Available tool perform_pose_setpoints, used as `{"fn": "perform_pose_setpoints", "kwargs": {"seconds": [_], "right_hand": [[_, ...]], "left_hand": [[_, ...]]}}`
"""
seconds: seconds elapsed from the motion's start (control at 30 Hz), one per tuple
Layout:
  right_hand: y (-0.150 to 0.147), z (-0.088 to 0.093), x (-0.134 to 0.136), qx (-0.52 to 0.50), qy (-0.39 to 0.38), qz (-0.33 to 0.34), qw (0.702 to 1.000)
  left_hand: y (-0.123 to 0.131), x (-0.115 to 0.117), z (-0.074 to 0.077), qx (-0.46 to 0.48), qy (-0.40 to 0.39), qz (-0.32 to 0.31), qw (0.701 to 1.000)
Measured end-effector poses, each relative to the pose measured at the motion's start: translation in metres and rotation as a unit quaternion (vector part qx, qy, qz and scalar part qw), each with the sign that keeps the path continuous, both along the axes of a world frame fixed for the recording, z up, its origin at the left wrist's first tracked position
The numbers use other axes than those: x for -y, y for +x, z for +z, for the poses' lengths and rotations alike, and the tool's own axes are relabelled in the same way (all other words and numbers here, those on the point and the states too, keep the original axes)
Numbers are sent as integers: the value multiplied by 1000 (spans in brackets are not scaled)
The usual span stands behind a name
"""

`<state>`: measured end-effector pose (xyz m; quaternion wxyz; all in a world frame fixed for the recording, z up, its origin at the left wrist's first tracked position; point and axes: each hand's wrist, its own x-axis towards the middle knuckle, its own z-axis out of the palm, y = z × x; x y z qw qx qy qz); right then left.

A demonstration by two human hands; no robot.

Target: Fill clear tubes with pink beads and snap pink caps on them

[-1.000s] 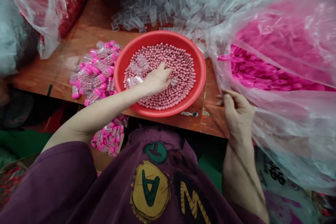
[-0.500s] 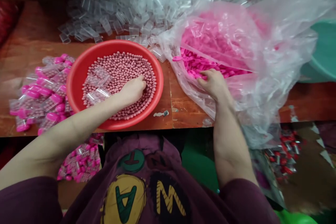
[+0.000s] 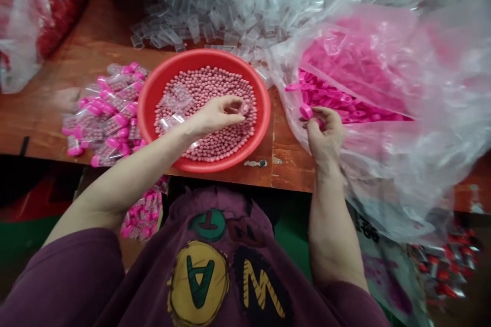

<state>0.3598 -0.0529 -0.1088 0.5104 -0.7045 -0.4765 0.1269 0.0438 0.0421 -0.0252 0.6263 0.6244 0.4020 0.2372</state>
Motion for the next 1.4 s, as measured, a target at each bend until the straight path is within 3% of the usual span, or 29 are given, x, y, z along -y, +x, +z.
{"fn": "perform_pose_setpoints", "kwargs": {"seconds": [0.1, 0.23, 0.33, 0.4, 0.53, 0.73, 0.87, 0.93, 1.07, 1.2, 1.4], "right_hand": [[-41, 10, 1, -86, 11, 73, 994], [-98, 47, -5, -143, 50, 135, 979], [-133, 74, -10, -64, 58, 185, 979], [-148, 83, -13, 21, 47, 224, 973], [-158, 84, -15, 100, 20, 277, 955], [-143, 87, -24, 167, -24, 349, 922], [-138, 84, -29, 246, -11, 263, 933], [-143, 83, -26, 202, 19, 219, 954], [-164, 87, -17, 55, 20, 253, 966], [-175, 88, -13, 21, 5, 271, 962], [-173, 76, -13, -40, 21, 279, 959]], "left_hand": [[-16, 17, 12, 80, -138, 16, 987], [-30, 39, 14, 172, -241, 48, 954], [-36, 49, 14, 201, -271, 66, 939], [-39, 53, 14, 217, -288, 87, 929], [-40, 57, 15, 238, -326, 141, 904], [-39, 57, 19, 218, -388, 192, 875], [-41, 57, 11, 225, -371, 203, 878], [-42, 59, 7, 236, -351, 196, 885], [-43, 64, 4, 255, -307, 191, 897], [-42, 69, -2, 253, -261, 190, 912], [-40, 72, -17, 273, -203, 183, 922]]}}
